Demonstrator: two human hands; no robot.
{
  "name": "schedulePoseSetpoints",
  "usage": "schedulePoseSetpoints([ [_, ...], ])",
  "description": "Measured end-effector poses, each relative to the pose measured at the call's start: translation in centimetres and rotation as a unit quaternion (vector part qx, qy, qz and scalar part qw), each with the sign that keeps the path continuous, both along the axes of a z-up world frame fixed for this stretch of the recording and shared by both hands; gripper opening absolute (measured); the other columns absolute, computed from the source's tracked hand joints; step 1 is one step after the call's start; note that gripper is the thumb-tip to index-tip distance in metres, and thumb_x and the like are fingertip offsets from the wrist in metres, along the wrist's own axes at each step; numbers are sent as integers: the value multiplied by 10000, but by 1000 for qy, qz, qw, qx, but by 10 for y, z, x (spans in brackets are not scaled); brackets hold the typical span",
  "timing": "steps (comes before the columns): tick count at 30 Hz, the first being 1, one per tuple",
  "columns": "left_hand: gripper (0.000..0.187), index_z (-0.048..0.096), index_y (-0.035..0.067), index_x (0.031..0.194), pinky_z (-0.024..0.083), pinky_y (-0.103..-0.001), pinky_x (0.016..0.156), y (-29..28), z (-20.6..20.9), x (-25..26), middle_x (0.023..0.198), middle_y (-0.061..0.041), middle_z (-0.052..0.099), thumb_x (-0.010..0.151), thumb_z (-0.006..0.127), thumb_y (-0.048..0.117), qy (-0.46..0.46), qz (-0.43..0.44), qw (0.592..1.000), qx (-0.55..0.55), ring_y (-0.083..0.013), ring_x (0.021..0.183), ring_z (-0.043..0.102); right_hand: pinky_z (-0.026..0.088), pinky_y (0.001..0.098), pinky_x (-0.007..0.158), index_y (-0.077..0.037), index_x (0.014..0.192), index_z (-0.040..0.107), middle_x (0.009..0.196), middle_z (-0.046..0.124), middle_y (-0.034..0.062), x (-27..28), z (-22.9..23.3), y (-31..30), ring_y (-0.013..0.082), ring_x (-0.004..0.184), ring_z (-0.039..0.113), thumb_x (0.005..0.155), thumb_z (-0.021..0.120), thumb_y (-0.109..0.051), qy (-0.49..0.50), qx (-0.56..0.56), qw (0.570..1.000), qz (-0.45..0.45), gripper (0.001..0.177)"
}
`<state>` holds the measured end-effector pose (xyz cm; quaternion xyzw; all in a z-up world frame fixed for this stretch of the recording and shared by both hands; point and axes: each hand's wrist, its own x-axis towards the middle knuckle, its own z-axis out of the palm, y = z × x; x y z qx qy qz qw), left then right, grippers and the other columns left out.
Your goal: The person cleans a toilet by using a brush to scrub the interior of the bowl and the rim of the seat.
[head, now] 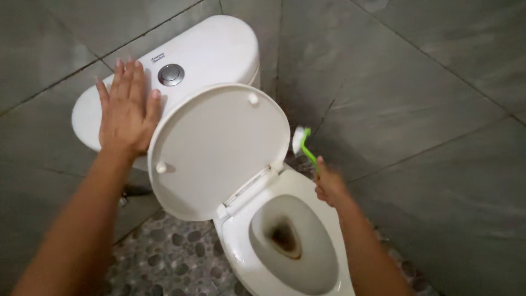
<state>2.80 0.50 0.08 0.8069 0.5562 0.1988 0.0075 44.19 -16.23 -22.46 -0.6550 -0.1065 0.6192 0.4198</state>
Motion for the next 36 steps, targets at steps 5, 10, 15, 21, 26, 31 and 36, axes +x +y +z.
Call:
schedulePoseSetpoints([
  [5,662,361,14,1587,66,-559,1264,3,-4,-3,1654,-192,338,1074,335,432,-2,-2,1000,23,-331,1566,202,202,327,315,-87,730,476,480,329,-1,-19,10,22,127,333,277,985,501,-624,-86,18,996,33,595],
  [10,569,486,-3,1510,125,-566,1243,1,-1,-2,1583,-226,439,1086,381,362,-39,-10,998,51,-373,1525,290,273,343,310,-77,740,454,489,378,45,-31,-3,15,170,330,352,997,547,-601,-138,-64,988,36,591],
  [15,503,553,-26,1462,242,-574,1244,-4,-8,-7,1512,-256,532,1089,448,294,-59,-15,991,122,-409,1467,426,224,334,316,-182,768,519,518,375,9,-22,-8,21,142,347,326,991,528,-585,-65,-7,998,-19,460],
  [21,483,539,-44,1487,434,-471,1217,-26,-14,-20,1510,-256,567,1084,488,218,-417,-35,893,168,-363,1417,557,328,344,313,-77,712,522,520,485,59,-26,-29,15,186,344,437,984,506,-635,-197,-67,976,66,621],
  [26,450,522,-18,1485,376,-453,1230,-172,-113,-56,1530,-220,536,1138,434,254,-434,160,875,145,-326,1444,502,249,330,339,-115,799,517,561,404,-2,-10,-20,29,137,388,345,973,552,-656,-129,-49,990,29,570],
  [31,577,558,36,1493,453,-572,1056,-289,-310,-45,1366,-308,627,1031,552,382,-465,500,700,-210,-471,1236,586,351,346,321,-236,817,560,482,474,30,-25,-30,2,169,348,442,938,469,-571,-241,-71,961,113,368],
  [36,671,495,37,1513,377,-519,1120,-359,-404,8,1461,-274,520,970,607,416,-340,394,795,-311,-434,1339,477,231,333,332,-126,725,427,495,319,-15,-5,-63,-41,151,363,304,1013,428,-671,-165,-77,979,90,616],
])
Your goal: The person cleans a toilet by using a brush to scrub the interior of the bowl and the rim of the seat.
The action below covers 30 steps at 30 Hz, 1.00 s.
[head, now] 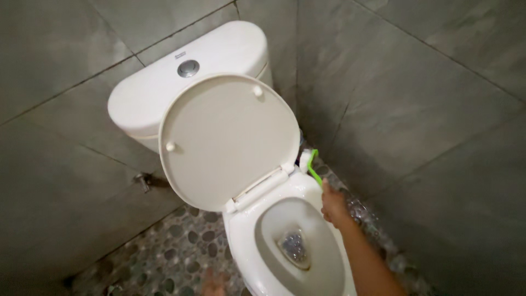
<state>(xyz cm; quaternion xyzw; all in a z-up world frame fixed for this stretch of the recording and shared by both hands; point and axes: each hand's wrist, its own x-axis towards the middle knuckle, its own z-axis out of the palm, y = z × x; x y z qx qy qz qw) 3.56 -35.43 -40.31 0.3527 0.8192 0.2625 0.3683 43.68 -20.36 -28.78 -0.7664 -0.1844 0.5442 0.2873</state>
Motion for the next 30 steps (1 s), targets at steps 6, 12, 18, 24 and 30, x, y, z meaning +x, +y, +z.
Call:
schedulePoseSetpoints([
  [6,806,421,40,1538,285,-457,1196,-44,8,37,1574,-233,391,897,674,457,15,-80,996,29,-390,1462,347,218,317,343,-155,674,457,500,326,-27,42,-15,-67,133,371,305,963,510,-667,92,17,990,-103,591],
  [12,889,368,29,1555,242,-418,1235,-81,28,27,1642,-210,309,869,690,493,15,-105,993,56,-367,1524,281,275,330,348,-67,782,574,502,416,8,67,-2,-109,135,383,365,965,563,-620,-26,3,996,-79,582],
  [18,867,338,40,1556,243,-426,1227,-122,52,25,1673,-205,237,898,658,507,32,-171,980,94,-371,1533,270,242,341,356,-44,844,586,508,379,4,60,-7,-153,142,381,336,961,619,-573,-31,7,998,-49,543],
  [24,848,377,99,1545,290,-426,1216,-157,60,25,1679,-184,215,865,696,493,65,-206,976,25,-372,1518,281,316,337,367,-29,919,660,545,483,-7,58,-16,-168,117,399,398,958,648,-527,-90,28,994,-50,501],
  [30,954,273,53,1564,294,-408,1217,-181,61,70,1655,-200,215,821,756,404,34,-206,978,-1,-371,1493,301,479,459,722,-31,1102,717,876,698,191,62,-5,-170,303,772,640,988,605,-501,-249,37,962,101,496],
])
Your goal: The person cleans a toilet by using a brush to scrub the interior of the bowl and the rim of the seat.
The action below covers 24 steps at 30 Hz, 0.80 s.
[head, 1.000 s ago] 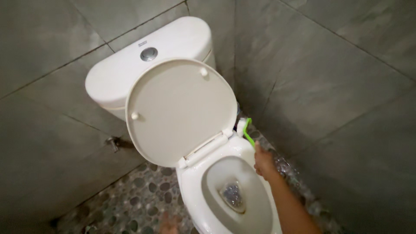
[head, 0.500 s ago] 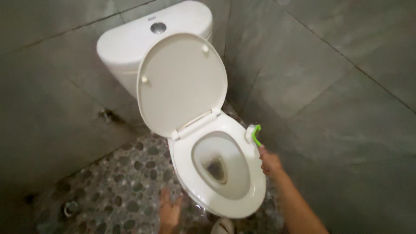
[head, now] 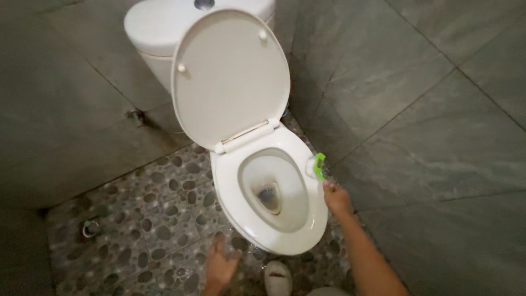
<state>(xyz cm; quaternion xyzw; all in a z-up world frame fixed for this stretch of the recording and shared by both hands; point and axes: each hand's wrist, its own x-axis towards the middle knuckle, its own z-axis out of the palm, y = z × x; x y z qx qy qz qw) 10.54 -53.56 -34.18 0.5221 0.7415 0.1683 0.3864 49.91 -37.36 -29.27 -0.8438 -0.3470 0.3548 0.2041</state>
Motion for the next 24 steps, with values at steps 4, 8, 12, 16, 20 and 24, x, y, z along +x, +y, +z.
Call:
schedulePoseSetpoints([
  [4,856,412,245,1540,442,-376,1219,1,26,49,1699,-77,306,776,728,471,91,-11,992,-82,-277,1430,485,481,572,978,-55,1529,366,1175,679,323,-6,24,-1,478,1100,651,1049,449,-429,-179,-67,962,196,615],
  [8,1013,232,167,1602,217,-576,1228,23,49,63,1669,-121,185,799,793,428,116,-46,988,-93,-319,1509,268,507,570,1022,-64,1281,578,1259,694,245,-20,5,19,431,1167,679,1102,293,-278,-211,-123,945,216,400],
  [12,1060,270,198,1611,239,-597,1198,42,48,63,1659,-95,222,725,784,469,149,-59,987,-9,-294,1532,252,524,549,991,-42,1283,566,1234,699,247,-34,-33,86,418,1138,692,1084,327,-251,-265,-39,939,215,375],
  [16,1113,198,150,1620,169,-618,1186,56,53,41,1720,-124,141,765,772,574,165,-110,980,-13,-326,1520,162,542,528,960,-21,1284,554,1209,704,248,-16,-49,84,404,1109,704,1067,361,-225,-295,-11,920,259,355],
  [20,1015,190,216,1631,171,-601,1221,73,69,26,1694,-52,117,813,696,542,222,-117,966,-54,-274,1558,132,559,508,929,0,1286,542,1184,708,249,16,-36,43,391,1080,717,1049,395,-199,-332,-54,896,291,342],
  [24,920,173,175,1594,155,-593,1198,106,83,-5,1695,-62,101,866,565,578,259,-90,959,68,-285,1554,122,576,487,898,21,1287,530,1159,713,250,-5,-53,70,378,1051,730,1032,429,-173,-301,-61,910,280,336],
])
